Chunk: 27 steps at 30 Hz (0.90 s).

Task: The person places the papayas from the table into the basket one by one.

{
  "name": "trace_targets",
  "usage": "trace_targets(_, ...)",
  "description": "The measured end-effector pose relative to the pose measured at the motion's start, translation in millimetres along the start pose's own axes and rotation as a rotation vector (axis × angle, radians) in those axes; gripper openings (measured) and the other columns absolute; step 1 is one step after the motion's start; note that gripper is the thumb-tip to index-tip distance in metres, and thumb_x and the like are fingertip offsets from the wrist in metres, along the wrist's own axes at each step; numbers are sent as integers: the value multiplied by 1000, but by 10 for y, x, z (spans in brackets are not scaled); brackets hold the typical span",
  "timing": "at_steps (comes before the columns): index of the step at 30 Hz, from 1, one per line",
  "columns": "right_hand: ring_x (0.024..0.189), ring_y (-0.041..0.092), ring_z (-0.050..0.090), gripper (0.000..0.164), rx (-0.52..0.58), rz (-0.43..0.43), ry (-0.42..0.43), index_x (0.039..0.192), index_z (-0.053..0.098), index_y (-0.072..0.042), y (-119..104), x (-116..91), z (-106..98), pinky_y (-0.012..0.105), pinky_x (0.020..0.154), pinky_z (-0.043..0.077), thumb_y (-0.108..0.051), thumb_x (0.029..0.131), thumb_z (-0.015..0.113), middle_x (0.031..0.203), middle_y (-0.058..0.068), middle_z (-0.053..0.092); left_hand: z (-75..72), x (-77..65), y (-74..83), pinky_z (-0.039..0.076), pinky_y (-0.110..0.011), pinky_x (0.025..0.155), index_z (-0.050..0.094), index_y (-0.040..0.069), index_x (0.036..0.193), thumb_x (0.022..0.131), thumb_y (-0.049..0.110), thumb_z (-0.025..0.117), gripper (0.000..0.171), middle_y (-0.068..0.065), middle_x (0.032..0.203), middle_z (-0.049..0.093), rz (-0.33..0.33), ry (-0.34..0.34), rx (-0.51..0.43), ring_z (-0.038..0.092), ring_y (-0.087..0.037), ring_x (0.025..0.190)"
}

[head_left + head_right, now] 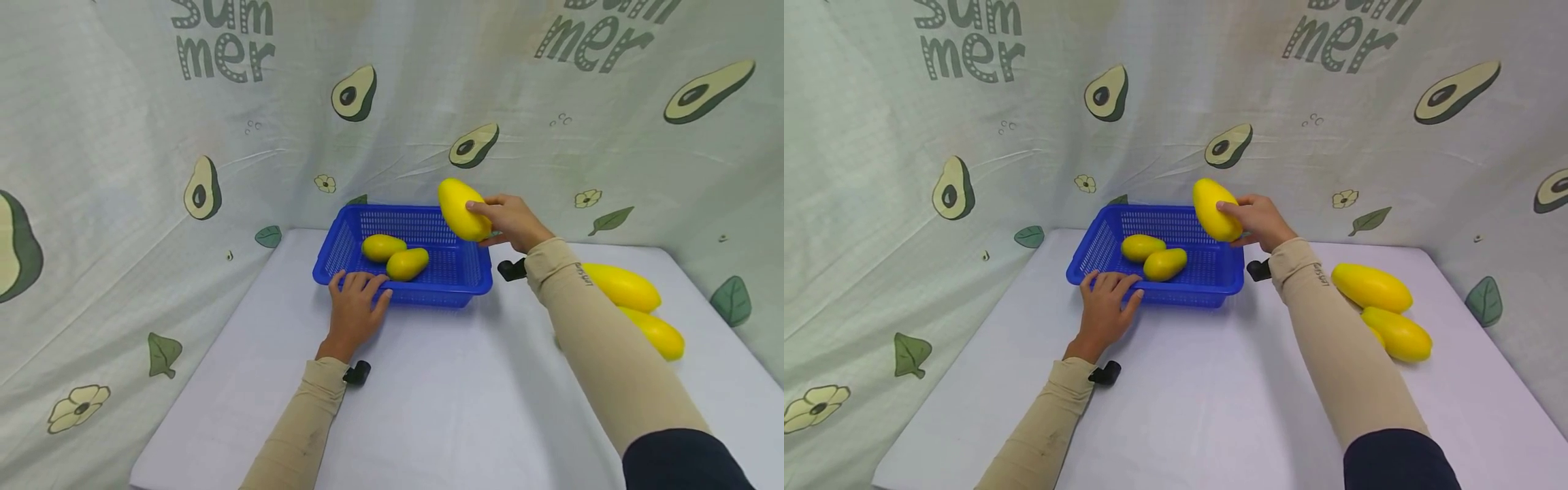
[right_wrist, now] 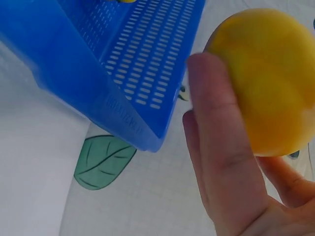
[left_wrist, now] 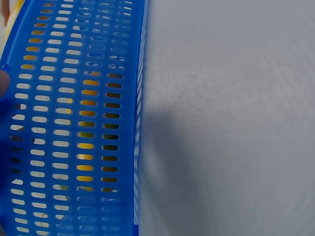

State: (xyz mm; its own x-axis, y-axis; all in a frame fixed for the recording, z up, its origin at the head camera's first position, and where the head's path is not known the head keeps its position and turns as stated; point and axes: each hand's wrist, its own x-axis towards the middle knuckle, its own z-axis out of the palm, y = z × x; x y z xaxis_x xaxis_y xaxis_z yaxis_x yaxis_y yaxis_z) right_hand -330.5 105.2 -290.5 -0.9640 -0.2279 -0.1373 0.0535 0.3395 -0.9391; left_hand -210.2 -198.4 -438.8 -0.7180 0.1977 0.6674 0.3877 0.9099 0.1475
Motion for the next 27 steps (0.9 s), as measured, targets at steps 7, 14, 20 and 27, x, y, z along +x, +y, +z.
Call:
trace_targets(7,128,42,48,63,45,-29,34,149,36,4,-17,-18,20,49,93,52,-33,102,57,144,29,42,13,-5,-6,16,-57,113,69,17,123,101,38,55,33,-6,114,65,0,0,-8,53,-27,117)
trace_targets(14,123,42,54,58,-16,-94,48,143,44,5,13,-84,-36,47,95,52,-36,103,55,136,30,50,-9,-2,8,17,-58,113,68,16,122,100,37,58,32,-6,113,65,-1,5,-4,53,-28,117)
trace_targets(20,118,42,58,55,-65,-128,41,140,48,3,68,-184,-147,43,90,55,-37,104,54,131,26,55,-31,7,32,18,-58,112,68,16,121,100,36,58,31,-7,111,65,-6,5,-12,54,-30,115)
trace_targets(27,116,36,62,60,-115,-117,30,143,47,0,170,-308,-306,38,86,57,-44,102,54,129,22,57,-37,12,31,18,-59,112,68,15,121,100,36,57,31,-8,112,65,-11,0,-18,54,-30,115)
